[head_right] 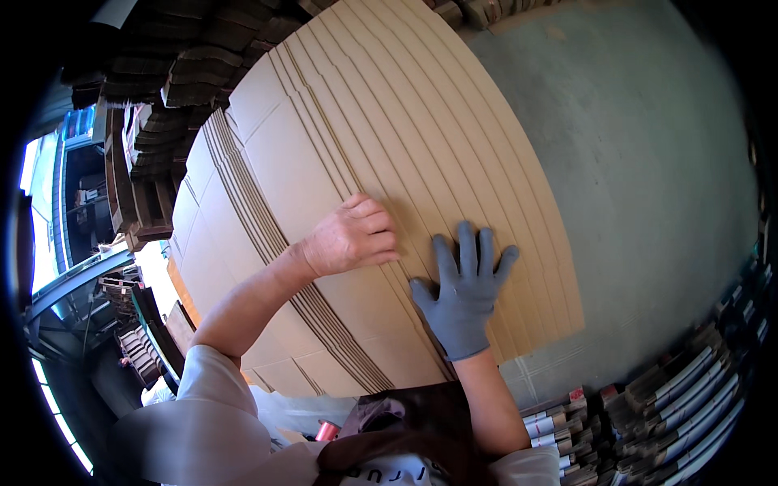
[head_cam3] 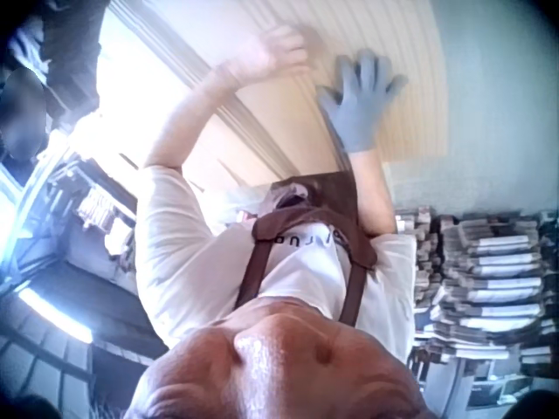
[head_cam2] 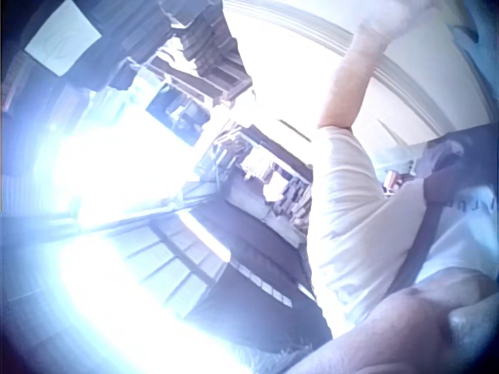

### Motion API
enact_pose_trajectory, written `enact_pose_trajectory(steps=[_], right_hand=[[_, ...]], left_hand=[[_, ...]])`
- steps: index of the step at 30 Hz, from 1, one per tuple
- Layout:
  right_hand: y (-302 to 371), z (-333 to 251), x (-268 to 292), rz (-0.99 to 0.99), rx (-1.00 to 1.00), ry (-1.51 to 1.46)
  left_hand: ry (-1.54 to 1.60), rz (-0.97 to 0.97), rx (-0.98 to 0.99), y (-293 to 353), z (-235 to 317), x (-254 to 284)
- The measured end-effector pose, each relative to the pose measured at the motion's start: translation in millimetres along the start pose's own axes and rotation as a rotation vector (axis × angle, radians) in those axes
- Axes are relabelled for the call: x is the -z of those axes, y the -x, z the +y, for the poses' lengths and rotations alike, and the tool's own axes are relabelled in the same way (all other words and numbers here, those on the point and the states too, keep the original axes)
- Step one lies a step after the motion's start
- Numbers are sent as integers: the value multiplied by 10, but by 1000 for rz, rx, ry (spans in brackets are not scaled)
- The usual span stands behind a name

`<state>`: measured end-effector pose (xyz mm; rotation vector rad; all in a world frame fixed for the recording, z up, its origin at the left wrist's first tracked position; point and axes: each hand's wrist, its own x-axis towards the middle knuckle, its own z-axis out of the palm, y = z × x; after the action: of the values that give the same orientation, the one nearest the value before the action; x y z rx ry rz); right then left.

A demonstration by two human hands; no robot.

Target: The person repeatedly aligns and stacks flat cardboard sheets on a table, smoothing the edges with both hands. They occasionally retrieve additional sheets from a nearby stack and continue aligning them. The person also briefly picks up a small plastic-wrapped item from the floor.

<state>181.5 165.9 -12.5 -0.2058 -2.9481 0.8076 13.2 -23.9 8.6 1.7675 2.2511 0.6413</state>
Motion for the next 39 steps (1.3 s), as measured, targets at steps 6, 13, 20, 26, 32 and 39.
enact_pose_trajectory(steps=[6, 13, 20, 26, 32, 39], right_hand=[[3, 7, 8, -59, -13, 8], [-3, 10, -17, 25, 15, 9], [1, 32, -8, 26, 17, 9], [7, 32, -25, 42, 23, 0], [22, 61, -42, 47, 28, 3], [34, 57, -53, 41, 28, 0]], left_hand=[[-35, 10, 4, 18, 20, 14], [4, 4, 27, 35, -5, -25], [3, -9, 40, 49, 3, -15], [5, -3, 45, 71, 19, -13], [26, 15, 42, 98, 16, -46], [33, 9, 46, 135, 13, -50]])
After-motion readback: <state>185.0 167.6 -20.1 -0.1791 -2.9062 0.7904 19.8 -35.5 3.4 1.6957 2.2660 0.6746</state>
